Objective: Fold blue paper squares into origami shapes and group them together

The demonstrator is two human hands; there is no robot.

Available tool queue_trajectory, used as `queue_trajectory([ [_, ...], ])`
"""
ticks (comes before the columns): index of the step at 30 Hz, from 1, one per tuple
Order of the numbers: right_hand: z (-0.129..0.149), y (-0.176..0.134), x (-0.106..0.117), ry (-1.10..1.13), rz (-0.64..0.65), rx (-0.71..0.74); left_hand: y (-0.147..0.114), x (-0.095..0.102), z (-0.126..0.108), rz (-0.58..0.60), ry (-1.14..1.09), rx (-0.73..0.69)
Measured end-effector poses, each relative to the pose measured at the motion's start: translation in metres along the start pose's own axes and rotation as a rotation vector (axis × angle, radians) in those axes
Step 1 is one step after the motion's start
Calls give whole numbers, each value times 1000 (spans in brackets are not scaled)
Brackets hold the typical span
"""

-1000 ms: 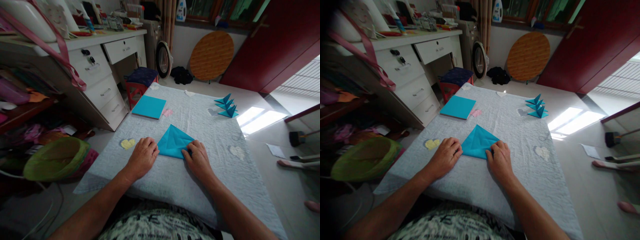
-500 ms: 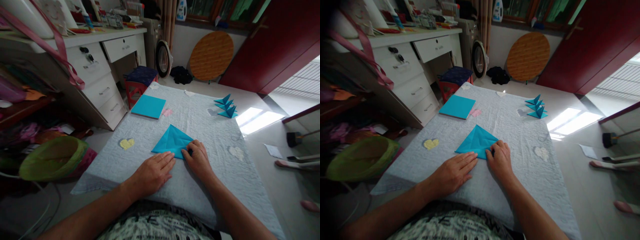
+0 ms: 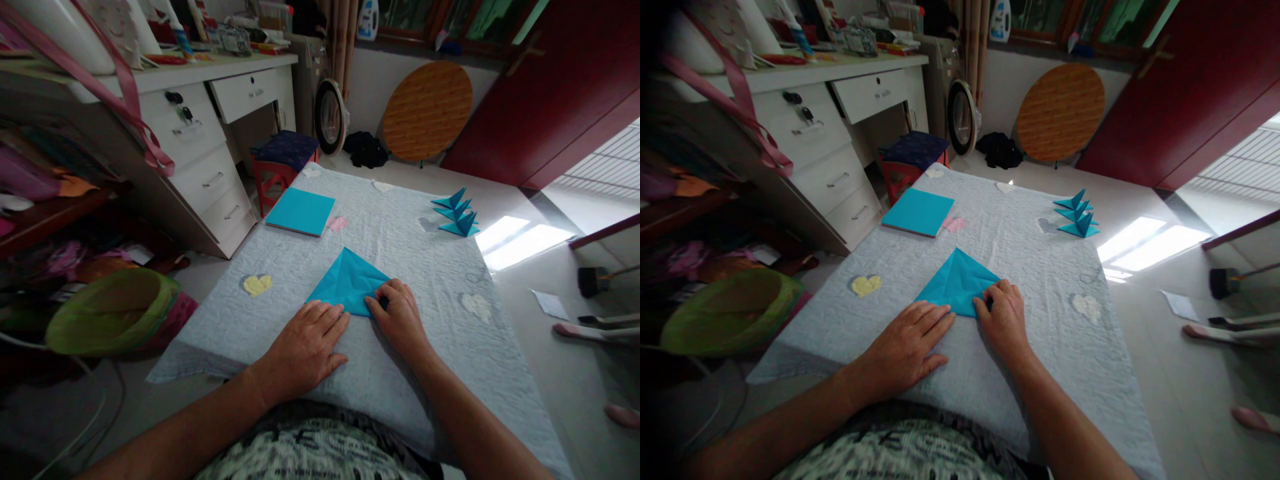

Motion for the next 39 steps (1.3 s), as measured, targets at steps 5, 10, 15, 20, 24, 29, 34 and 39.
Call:
queue_trajectory([
  [5, 0, -1, 0, 19, 10, 31, 0, 4, -3, -50, -40, -63],
  [10, -1, -1, 2, 55, 33, 39, 0, 8, 0, -190, -44, -19],
  [15, 0, 0, 4, 54, 43, 46, 5, 11, 23, -252, -51, 360],
  [20, 1, 0, 4, 32, 51, 49, 9, 13, 40, -175, -125, 481],
  [24, 2, 0, 3, 19, 39, 43, 9, 14, 41, -158, -128, 506],
  [29, 3, -1, 2, -12, 14, 40, 8, 14, 43, -141, -93, 495],
  [34, 3, -1, 1, -22, 8, 34, 8, 13, 44, -136, -50, 498],
  [39, 3, -2, 1, -21, 12, 19, 9, 13, 42, -126, -23, 511],
])
Point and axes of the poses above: each hand's wrist, its own y-axis towards the middle knuckle, its own x-axis out of the back of the hand, z = x × y, the point moved 1 cm from there along y, towards the middle knuckle, and after that the axes turned 13 degrees about -z, right-handed, at the moved point
